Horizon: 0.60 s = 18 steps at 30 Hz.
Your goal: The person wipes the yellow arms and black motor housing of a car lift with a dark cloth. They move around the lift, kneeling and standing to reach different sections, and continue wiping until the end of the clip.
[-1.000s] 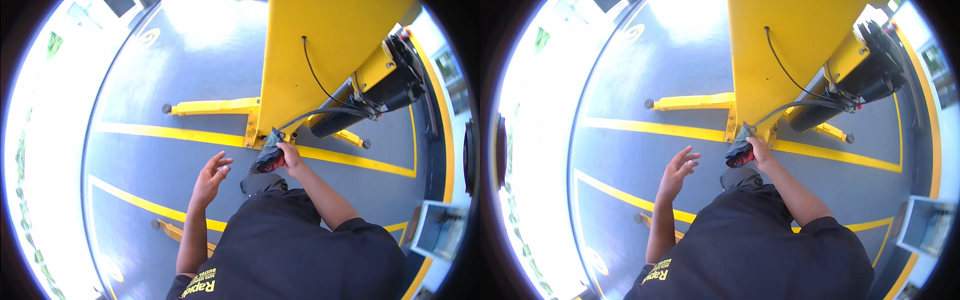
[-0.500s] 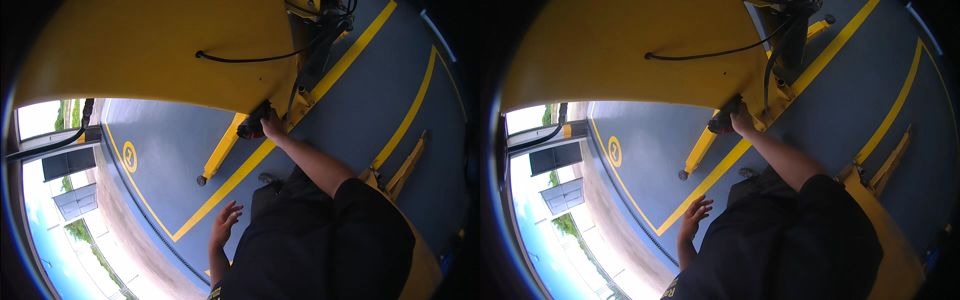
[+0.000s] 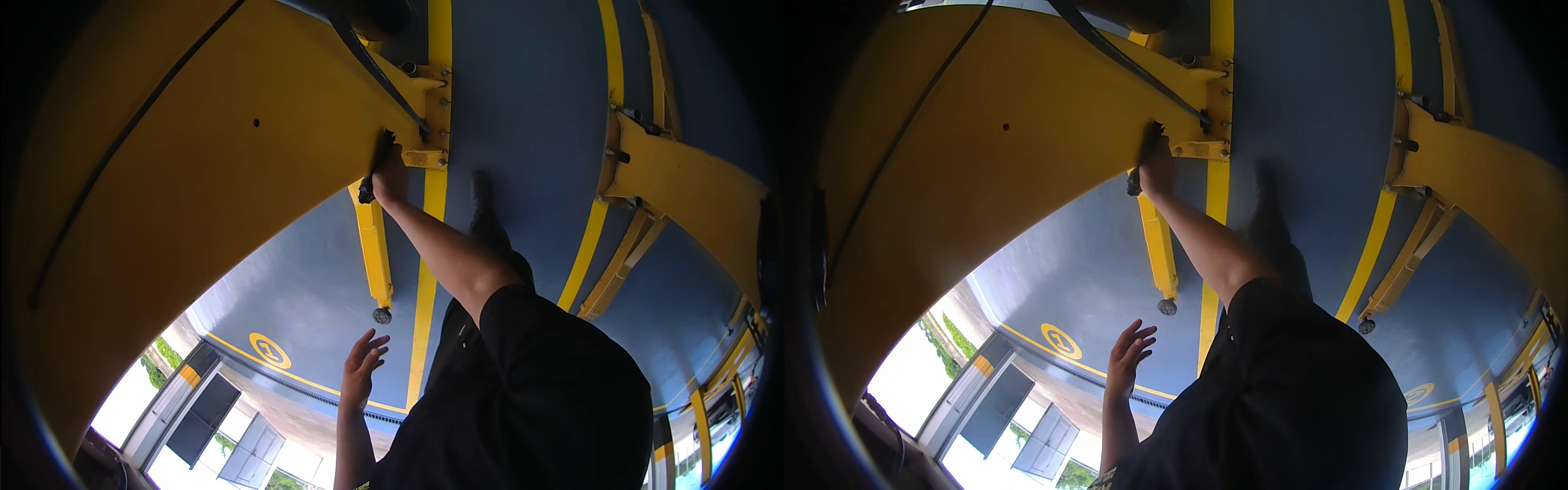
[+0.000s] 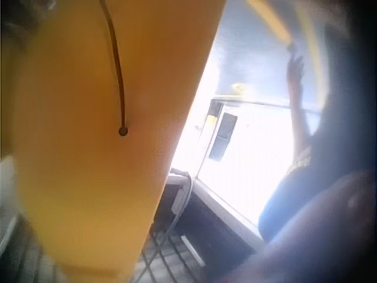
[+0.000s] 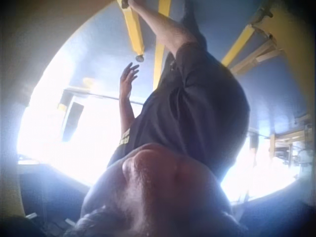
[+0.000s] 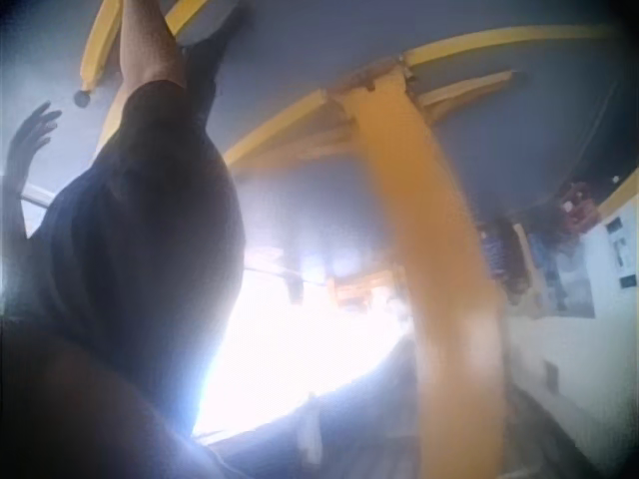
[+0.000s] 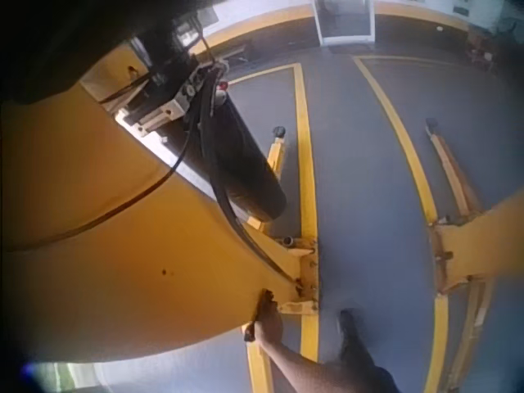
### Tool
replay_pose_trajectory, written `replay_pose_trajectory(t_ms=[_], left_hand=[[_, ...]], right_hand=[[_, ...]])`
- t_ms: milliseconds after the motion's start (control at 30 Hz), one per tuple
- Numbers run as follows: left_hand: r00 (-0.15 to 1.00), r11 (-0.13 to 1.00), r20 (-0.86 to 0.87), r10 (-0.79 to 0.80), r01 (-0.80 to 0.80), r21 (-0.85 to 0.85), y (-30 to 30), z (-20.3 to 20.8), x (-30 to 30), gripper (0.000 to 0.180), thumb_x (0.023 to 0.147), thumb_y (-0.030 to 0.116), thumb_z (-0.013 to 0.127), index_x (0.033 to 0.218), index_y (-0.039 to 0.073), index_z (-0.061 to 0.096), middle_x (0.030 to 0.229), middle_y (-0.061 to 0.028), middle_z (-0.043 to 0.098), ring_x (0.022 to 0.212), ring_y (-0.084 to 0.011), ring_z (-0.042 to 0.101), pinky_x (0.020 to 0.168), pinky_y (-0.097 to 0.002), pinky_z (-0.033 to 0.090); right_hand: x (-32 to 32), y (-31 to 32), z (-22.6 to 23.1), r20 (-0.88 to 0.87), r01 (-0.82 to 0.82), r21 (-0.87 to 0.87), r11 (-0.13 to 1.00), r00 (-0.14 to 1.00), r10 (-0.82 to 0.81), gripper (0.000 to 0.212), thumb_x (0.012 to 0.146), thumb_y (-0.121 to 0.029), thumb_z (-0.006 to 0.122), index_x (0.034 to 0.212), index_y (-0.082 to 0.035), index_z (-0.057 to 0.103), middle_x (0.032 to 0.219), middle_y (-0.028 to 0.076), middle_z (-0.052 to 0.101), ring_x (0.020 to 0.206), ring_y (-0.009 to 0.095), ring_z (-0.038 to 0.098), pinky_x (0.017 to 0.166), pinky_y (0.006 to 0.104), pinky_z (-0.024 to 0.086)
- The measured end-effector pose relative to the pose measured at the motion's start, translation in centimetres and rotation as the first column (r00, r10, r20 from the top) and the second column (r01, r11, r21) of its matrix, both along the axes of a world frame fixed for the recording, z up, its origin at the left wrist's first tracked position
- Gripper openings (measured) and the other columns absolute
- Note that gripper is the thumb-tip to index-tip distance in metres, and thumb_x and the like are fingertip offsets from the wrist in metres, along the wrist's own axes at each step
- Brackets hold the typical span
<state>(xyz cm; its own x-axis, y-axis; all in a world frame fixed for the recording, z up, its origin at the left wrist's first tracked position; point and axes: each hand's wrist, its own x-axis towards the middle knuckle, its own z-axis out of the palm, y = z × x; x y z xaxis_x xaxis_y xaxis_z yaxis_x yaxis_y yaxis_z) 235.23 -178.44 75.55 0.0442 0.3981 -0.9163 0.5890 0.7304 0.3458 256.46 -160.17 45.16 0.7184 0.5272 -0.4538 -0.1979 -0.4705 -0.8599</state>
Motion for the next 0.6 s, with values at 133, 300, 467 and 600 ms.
replay_pose_trajectory(t_ms=[133,300,467,600], left_hand=[[0.984,0.983,0.096,-0.148,0.157,-0.099,1.6,-1.1,1.9,0.055,0.109,0.025,0.059,0.158,0.004,0.045,0.143,-0.0179,0.066,0.130,-0.0301,0.063,0.109,-0.0434,0.048],[0.987,0.968,0.102,-0.122,0.141,-0.206,3.3,-2.6,2.5,0.055,0.109,0.026,0.059,0.157,0.003,0.046,0.142,-0.0171,0.066,0.128,-0.0285,0.064,0.109,-0.0413,0.049],[0.979,0.955,0.102,-0.179,0.198,-0.221,5.3,-5.2,1.6,0.055,0.109,0.028,0.059,0.156,0.003,0.047,0.142,-0.0153,0.067,0.129,-0.0277,0.064,0.108,-0.0413,0.049],[0.969,0.941,0.091,-0.228,0.244,-0.236,6.9,-6.3,0.4,0.055,0.109,0.028,0.059,0.156,0.003,0.047,0.142,-0.0160,0.067,0.129,-0.0282,0.063,0.108,-0.0413,0.050]], right_hand=[[3.1,0.8,0.0,-0.128,-0.123,-0.180,0.976,0.987,0.101,0.027,0.102,-0.021,0.054,0.121,-0.003,0.045,0.096,0.028,0.072,0.089,0.050,0.069,0.079,0.0576,0.055],[-0.4,-2.2,13.0,-0.222,0.108,0.219,0.970,0.973,-0.058,0.017,0.104,-0.009,0.046,0.120,-0.003,0.046,0.082,0.025,0.065,0.074,0.049,0.066,0.065,0.0548,0.053],[-0.4,-1.0,9.8,-0.321,0.167,0.211,0.963,0.942,-0.093,0.018,0.103,-0.008,0.047,0.120,-0.003,0.045,0.077,0.027,0.063,0.071,0.050,0.063,0.063,0.0553,0.050],[0.7,0.8,0.4,-0.282,0.110,-0.028,0.994,0.953,-0.113,0.024,0.105,-0.014,0.045,0.127,-0.003,0.046,0.089,0.030,0.069,0.082,0.050,0.069,0.070,0.0562,0.053]])
